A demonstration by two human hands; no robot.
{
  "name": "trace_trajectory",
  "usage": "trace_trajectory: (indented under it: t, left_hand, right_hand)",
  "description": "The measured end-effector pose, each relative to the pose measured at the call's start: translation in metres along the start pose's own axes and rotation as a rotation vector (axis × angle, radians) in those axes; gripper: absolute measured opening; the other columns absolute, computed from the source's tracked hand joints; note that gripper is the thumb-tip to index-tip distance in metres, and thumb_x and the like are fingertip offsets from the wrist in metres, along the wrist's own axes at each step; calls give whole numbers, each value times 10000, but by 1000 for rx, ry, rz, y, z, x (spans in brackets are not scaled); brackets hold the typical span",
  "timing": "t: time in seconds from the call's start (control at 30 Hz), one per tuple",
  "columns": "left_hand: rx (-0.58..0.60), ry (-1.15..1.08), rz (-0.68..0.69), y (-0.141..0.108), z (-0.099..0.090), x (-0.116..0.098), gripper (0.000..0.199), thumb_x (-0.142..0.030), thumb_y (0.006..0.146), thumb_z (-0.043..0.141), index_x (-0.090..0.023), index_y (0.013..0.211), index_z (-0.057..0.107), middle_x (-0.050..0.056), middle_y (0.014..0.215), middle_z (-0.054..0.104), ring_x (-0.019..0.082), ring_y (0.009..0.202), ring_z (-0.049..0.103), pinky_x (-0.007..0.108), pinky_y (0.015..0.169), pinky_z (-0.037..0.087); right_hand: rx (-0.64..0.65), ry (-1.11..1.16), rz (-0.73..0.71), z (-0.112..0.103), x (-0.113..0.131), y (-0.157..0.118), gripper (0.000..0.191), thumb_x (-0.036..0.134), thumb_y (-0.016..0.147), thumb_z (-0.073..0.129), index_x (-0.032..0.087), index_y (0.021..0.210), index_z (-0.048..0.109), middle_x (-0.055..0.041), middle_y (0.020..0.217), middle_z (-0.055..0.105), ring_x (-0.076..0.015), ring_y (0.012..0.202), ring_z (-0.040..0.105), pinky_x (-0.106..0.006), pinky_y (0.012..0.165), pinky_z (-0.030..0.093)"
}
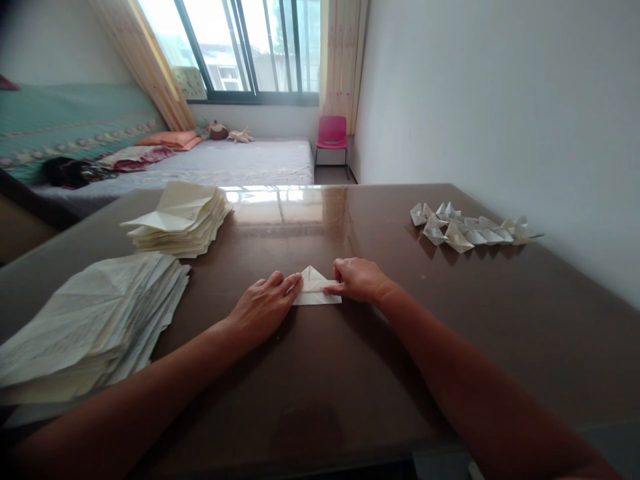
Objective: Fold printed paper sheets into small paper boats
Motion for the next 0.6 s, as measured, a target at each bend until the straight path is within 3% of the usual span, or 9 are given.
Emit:
trace_trajectory:
  t: [0.2,0.47,0.6]
  left_hand:
    - [-17,-9,-12,0,0,1,358,-170,939,375,-157,1273,503,116,1282,525,240,1018,495,347,742,485]
    - [-1,-63,-30,0,-2,3,352,-175,939,383,-170,1275,489,97,1102,563,239,1001,497,344,742,471]
    - [-72,-103,-47,0,-5,2,308,-251,958,372,-187,1220,520,95,1090,564,241,1015,490,367,793,459]
  right_hand:
    - [31,69,-15,6,1,5,358,571,743,632,224,822,609,-7,813,683,-144,685,580,-232,535,313]
    - [-30,263,-78,6,3,3,280,429,745,652,198,864,549,-2,771,636,-136,668,543,-223,572,348]
    - [-92,385,-122,-1,8,2,270,345,772,615,180,957,509,-1,768,616,-133,671,546,-226,607,379]
Point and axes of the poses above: each hand's wrist, its own y-axis towards the middle knuckle, its own z-axis out of the palm, x = y × z, the point moved 3 cm from there along y, towards the middle knuckle
